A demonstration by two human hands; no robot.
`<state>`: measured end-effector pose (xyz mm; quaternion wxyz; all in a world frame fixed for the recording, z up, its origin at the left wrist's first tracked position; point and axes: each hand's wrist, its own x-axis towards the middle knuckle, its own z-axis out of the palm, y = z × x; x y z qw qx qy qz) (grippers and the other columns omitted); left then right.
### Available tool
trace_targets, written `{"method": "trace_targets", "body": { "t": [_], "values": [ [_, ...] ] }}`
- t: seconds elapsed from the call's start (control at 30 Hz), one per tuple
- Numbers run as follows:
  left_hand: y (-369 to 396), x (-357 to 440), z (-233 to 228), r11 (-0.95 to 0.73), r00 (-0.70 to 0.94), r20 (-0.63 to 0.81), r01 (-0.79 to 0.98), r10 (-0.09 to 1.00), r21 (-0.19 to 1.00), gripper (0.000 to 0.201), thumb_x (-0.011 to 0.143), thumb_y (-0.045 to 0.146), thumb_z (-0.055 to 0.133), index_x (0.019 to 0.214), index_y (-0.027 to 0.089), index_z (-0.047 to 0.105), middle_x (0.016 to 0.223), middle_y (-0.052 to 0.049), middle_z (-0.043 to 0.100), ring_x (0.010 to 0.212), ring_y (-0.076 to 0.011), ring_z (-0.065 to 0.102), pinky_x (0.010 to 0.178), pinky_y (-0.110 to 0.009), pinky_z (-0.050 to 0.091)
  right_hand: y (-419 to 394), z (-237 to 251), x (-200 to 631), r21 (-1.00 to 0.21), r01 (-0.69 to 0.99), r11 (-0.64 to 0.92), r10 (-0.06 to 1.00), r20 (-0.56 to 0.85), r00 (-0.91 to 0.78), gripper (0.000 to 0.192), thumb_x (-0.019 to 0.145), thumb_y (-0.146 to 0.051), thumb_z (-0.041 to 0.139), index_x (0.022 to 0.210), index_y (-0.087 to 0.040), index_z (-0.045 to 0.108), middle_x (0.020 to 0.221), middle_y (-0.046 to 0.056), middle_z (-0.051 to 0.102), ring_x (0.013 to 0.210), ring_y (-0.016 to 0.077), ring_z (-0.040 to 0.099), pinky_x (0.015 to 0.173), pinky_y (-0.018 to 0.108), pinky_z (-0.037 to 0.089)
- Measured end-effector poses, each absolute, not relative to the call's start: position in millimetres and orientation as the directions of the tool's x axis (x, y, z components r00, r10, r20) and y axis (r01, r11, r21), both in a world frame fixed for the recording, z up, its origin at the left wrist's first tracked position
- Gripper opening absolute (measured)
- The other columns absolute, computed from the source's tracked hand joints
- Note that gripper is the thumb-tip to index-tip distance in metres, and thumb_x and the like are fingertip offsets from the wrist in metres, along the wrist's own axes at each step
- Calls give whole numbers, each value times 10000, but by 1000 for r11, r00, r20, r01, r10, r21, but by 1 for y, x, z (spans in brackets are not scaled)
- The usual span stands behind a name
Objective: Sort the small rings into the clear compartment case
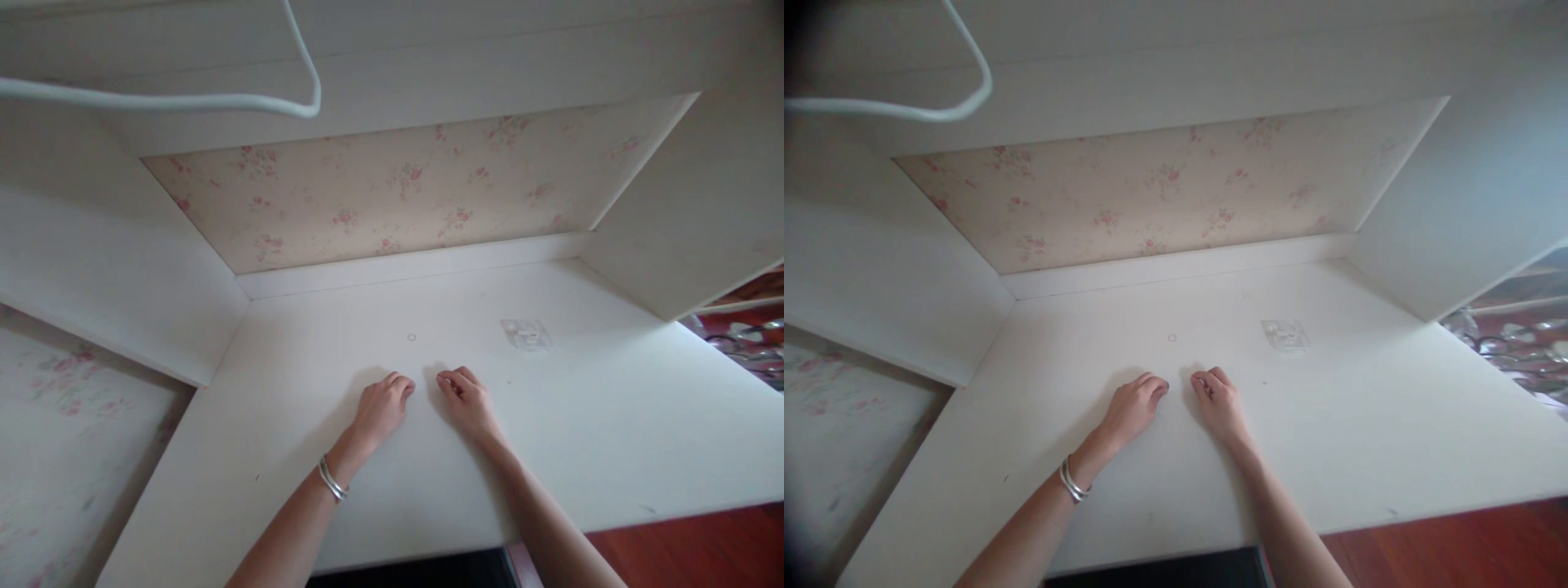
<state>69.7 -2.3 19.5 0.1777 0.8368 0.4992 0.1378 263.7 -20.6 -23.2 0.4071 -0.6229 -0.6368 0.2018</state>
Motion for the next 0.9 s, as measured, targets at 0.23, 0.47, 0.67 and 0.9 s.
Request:
{"method": "trace_targets", "body": {
  "t": [0.23, 0.47, 0.67, 0.9],
  "values": [
    [-4, 71, 17, -424, 448, 45, 802, 893, 419, 222, 936, 272, 414, 981, 249, 630, 979, -15, 663, 891, -157, 624, 753, -250, 445, -21, -25, 265, -773, 615, 152, 960, 263, 94, 312, 909, -407, 441, 880, -207, 678, 814, 30, 584, 646, 117, 530, 601, 229, 405],
    [-5, 53, 22, -361, 333, 158, 736, 930, 572, 208, 916, 303, 439, 927, 226, 632, 915, -22, 671, 834, -155, 616, 748, -247, 437, -21, -24, 265, -789, 602, 124, 964, 238, 114, 329, 904, -429, 438, 882, -204, 677, 828, 38, 591, 650, 129, 533, 613, 242, 416],
    [-3, 5, 8, -132, 105, 86, 616, 991, 776, 277, 874, 384, 469, 907, 176, 649, 821, -38, 675, 736, -157, 610, 701, -245, 445, -1, -17, 259, -691, 715, 106, 987, 159, 8, 316, 909, -406, 409, 973, -223, 659, 867, 27, 592, 654, 123, 546, 652, 250, 418],
    [-9, -32, -9, 54, -34, -43, 482, 998, 875, 347, 813, 471, 523, 917, 168, 655, 689, -4, 621, 619, -143, 545, 580, -233, 387, 53, -1, 239, -357, 930, 89, 993, -34, -109, 405, 915, -341, 394, 1308, -304, 480, 1092, 68, 574, 773, 175, 595, 639, 268, 386]
  ]
}}
